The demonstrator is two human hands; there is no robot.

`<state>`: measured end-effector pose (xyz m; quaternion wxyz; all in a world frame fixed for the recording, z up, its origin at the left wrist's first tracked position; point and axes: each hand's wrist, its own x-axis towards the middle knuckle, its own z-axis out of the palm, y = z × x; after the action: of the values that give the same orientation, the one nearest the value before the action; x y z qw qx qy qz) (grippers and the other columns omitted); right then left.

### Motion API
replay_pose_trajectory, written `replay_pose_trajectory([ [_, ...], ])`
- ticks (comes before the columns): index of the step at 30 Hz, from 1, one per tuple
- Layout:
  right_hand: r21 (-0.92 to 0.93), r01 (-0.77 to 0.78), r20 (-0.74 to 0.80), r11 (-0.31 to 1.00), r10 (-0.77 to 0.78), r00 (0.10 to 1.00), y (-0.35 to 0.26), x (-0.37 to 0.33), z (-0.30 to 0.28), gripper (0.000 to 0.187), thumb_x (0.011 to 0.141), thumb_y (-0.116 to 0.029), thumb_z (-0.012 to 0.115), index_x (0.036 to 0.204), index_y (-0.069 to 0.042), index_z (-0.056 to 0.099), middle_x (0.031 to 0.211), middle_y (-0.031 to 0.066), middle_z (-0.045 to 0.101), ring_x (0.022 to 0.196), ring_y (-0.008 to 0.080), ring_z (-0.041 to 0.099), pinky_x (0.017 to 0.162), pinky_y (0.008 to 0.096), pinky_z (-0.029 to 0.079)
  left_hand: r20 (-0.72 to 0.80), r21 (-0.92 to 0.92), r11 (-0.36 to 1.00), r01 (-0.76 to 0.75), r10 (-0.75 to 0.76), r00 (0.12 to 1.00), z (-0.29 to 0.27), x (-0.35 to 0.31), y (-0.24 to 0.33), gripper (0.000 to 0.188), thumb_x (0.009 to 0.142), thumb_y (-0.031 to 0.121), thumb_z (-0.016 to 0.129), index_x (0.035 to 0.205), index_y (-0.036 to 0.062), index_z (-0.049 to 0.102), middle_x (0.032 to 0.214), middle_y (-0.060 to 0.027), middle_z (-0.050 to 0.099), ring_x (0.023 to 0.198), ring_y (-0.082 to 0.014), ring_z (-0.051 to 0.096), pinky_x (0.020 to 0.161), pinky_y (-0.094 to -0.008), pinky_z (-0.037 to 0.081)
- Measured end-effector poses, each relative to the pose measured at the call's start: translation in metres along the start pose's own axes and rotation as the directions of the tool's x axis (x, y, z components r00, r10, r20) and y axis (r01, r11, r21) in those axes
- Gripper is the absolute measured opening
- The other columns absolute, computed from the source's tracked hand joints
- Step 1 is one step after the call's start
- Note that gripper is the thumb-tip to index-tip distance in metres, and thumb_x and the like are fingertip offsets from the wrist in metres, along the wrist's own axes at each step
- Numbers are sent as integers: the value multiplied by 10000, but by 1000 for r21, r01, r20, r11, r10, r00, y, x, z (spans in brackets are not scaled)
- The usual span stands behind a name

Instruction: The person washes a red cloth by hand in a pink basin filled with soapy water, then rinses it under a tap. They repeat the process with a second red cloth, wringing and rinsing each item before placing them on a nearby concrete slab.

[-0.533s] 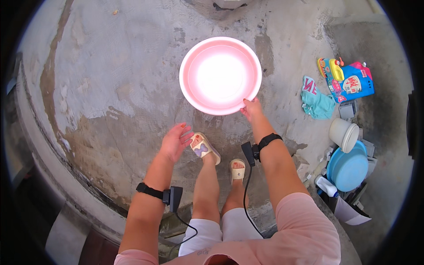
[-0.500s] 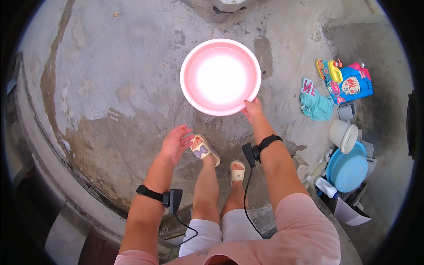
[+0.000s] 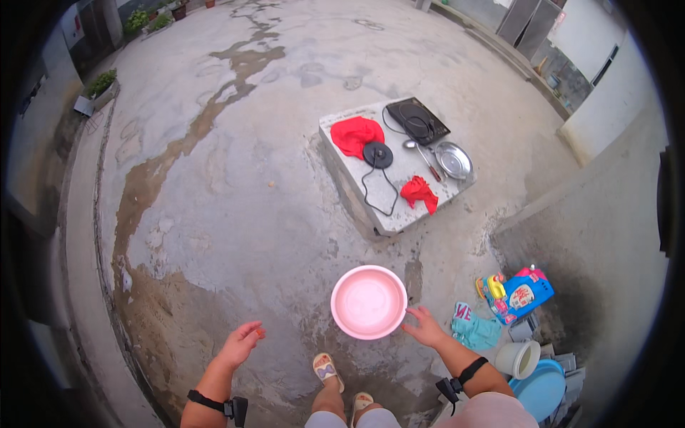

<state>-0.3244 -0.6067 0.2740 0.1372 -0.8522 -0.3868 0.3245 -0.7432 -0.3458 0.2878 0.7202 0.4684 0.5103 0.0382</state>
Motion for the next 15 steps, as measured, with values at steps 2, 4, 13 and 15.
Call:
replay_pose_trajectory([
  [2,-387,144,-96,911,-195,976,9,-10,-23,510,784,-247,671,1267,-134,554,1391,257,402,1223,440,458,974,467,435,-306,948,206,243,369,878,-38,-30,-13,455,906,337,606,1296,115,534,1220,-61,598,1086,-219,579,967,-428,416],
  [4,98,120,14,988,-122,992,33,-16,-43,441,802,-279,656,1191,-76,608,1217,195,586,1078,352,595,911,403,482,-444,852,422,309,273,853,-86,-70,-21,475,855,342,644,1266,119,559,1216,-33,598,1017,-217,604,874,-438,457],
  [13,-522,3,295,853,177,939,171,-32,-100,466,844,-440,566,1183,-129,635,1027,101,696,942,286,661,844,369,521,-689,406,908,107,227,689,-167,-203,-32,500,835,350,647,1189,0,595,1094,-186,651,1023,-304,619,895,-385,480],
  [15,-541,15,333,841,198,922,190,-14,-104,468,838,-445,566,1176,-130,640,1021,102,698,939,282,663,844,367,521,-644,402,901,164,151,750,-167,-213,-6,530,875,370,621,1246,-4,565,1167,-210,635,1100,-331,603,945,-397,463],
])
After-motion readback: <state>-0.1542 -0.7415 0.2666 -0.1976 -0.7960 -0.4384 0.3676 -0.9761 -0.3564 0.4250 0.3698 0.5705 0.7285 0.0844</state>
